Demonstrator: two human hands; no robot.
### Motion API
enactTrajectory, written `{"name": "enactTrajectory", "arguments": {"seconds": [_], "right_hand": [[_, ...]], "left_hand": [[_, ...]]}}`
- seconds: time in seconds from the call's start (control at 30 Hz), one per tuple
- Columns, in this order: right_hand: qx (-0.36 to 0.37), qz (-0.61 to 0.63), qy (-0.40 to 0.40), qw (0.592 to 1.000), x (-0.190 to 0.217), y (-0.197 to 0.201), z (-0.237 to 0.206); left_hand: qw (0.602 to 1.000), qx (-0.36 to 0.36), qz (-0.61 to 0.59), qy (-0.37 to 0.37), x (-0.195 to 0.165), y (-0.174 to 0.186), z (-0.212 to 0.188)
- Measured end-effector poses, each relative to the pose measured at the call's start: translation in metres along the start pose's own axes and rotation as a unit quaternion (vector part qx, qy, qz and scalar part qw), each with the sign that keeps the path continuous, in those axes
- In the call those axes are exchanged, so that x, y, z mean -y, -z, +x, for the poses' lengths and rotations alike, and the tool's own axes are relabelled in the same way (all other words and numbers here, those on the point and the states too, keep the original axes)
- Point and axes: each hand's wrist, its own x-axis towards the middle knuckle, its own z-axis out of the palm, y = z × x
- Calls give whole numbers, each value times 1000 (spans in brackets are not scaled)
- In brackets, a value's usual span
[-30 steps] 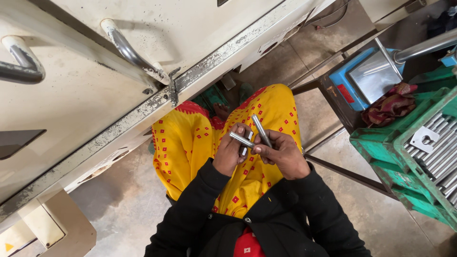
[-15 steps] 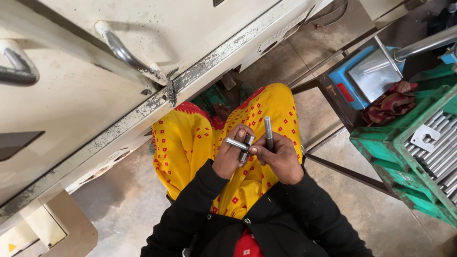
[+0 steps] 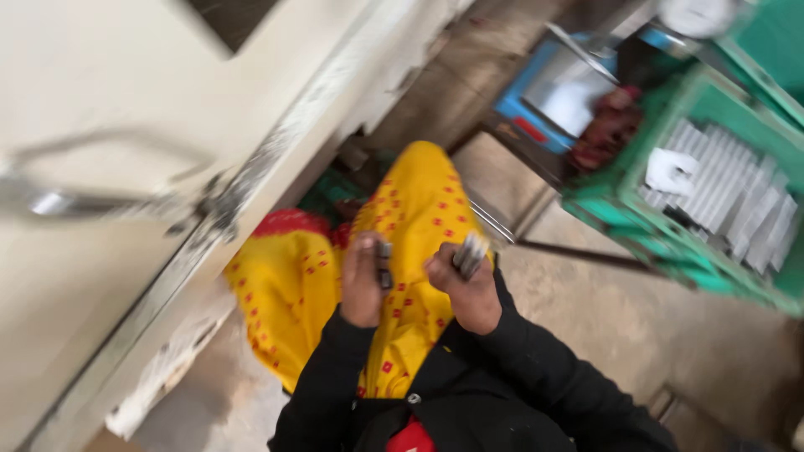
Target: The person sits on the floor and uses a metal rod to manipulate a latch on a large industrial machine. They open the machine door, reach inside to adjust a component, and then close the door. The person then picks up several metal rods from a nearby crate and places them back.
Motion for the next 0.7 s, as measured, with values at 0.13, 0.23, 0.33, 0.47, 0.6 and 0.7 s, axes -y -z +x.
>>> {"name": "enactTrajectory", "arguments": {"seconds": [0.13, 0.23, 0.33, 0.47, 0.6, 0.7], "right_hand": [[-112, 379, -124, 910, -19, 62, -19], [-190, 451, -146, 860, -10, 137, -22], [-191, 482, -111, 848, 8, 190, -19], [-227, 389, -197, 871, 34, 181, -30], [-89, 308, -177, 931, 97, 207, -61], [-280, 133, 7, 951, 137, 257, -56]], "left_hand": [[992, 55, -64, 93, -3, 3, 5], [991, 61, -45, 109, -10, -5, 14], [989, 88, -4, 115, -16, -24, 23], [983, 114, 34, 137, -23, -54, 31], [979, 94, 89, 155, -27, -80, 42], [975, 90, 103, 172, -23, -99, 51]]}}
